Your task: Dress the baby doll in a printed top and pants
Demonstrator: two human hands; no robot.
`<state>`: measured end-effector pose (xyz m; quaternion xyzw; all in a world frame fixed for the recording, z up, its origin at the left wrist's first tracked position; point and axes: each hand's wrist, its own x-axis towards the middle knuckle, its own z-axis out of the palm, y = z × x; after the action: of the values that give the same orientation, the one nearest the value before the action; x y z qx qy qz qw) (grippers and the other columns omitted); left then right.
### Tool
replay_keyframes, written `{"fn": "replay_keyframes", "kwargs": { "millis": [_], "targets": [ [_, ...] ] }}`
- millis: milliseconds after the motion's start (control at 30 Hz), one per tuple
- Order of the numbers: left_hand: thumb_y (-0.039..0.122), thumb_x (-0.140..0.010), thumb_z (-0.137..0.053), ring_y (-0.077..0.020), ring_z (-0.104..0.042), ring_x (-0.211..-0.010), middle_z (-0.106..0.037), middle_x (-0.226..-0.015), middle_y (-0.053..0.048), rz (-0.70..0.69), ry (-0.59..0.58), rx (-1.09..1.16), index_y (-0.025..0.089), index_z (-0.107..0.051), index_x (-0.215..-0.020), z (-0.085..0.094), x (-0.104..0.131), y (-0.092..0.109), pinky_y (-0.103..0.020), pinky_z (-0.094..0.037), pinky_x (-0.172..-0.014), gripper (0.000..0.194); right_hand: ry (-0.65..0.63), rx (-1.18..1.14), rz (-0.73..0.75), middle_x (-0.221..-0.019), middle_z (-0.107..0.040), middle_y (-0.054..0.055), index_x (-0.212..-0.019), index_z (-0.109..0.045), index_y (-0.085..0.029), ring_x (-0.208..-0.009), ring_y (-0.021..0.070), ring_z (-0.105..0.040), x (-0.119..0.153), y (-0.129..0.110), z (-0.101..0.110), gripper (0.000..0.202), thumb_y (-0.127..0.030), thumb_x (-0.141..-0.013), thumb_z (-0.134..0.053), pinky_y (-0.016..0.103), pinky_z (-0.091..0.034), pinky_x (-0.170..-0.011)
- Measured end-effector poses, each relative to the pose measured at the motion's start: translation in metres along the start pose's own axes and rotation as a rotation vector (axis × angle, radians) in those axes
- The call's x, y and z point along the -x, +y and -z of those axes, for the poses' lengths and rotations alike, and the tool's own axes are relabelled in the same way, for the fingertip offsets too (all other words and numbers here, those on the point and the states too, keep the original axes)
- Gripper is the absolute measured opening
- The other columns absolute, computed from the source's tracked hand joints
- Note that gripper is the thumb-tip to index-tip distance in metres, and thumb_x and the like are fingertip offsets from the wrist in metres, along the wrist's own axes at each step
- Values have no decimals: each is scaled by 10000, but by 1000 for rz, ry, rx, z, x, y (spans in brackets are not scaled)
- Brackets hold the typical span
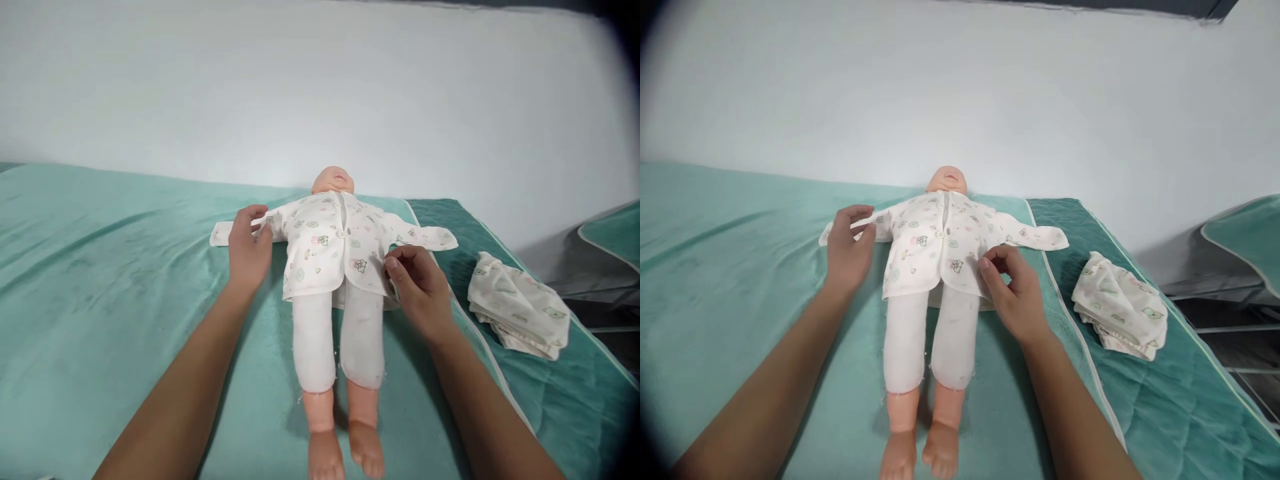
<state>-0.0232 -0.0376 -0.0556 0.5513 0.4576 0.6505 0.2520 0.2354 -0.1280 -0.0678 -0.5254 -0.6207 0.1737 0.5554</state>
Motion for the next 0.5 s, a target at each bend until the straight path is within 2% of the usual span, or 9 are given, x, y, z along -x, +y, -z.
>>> {"fn": "replay_keyframes", "kwargs": {
  "millis": [100,167,233,333,400,500],
  "targets": [
    [31,-788,-608,-200,-559,-1104,-657,-1086,-18,41,-52,43,211,-677,-981,-5,2,7,-309,-408,-1042,273,-17,9,-57,-683,-547,-32,-868,-579,-220,-623,126,-502,0,5,6,208,-415,-937,-565,280,-403,-610],
    [46,-807,-604,-186,-574,-1052,-663,-1062,-12,18,-78,12,211,-681,-973,-6,5,11,-284,-418,-1000,246,2,2,-67,-669,-537,-34,-855,-569,-220,-618,128,-499,5,8,10,220,-424,-938,-559,282,-402,-609],
    [81,-830,-601,-178,-581,-998,-666,-1033,-12,-26,-102,-59,218,-679,-996,-4,9,10,-263,-433,-929,228,41,57,-94,-743,-578,-15,-898,-584,-224,-680,143,-531,15,12,12,194,-414,-932,-563,294,-425,-648],
    [143,-847,-597,-186,-589,-886,-661,-932,-15,-35,-116,-205,233,-661,-1061,3,21,5,-269,-437,-825,241,80,198,-179,-920,-636,30,-1063,-588,-236,-809,183,-581,38,16,15,202,-377,-926,-547,325,-458,-716],
    [172,-845,-590,-197,-586,-814,-652,-883,-18,4,-192,-332,239,-642,-1103,11,34,1,-294,-432,-799,272,38,265,-208,-988,-647,49,-1181,-551,-233,-827,194,-589,53,17,17,288,-348,-918,-531,341,-469,-738],
    [202,-866,-532,-216,-593,-835,-656,-927,-33,37,-396,-488,234,-582,-1199,24,57,3,-329,-435,-799,339,-46,379,-199,-1027,-651,56,-1308,-484,-220,-825,201,-594,64,14,15,457,-368,-883,-564,347,-465,-744]
  ]
}}
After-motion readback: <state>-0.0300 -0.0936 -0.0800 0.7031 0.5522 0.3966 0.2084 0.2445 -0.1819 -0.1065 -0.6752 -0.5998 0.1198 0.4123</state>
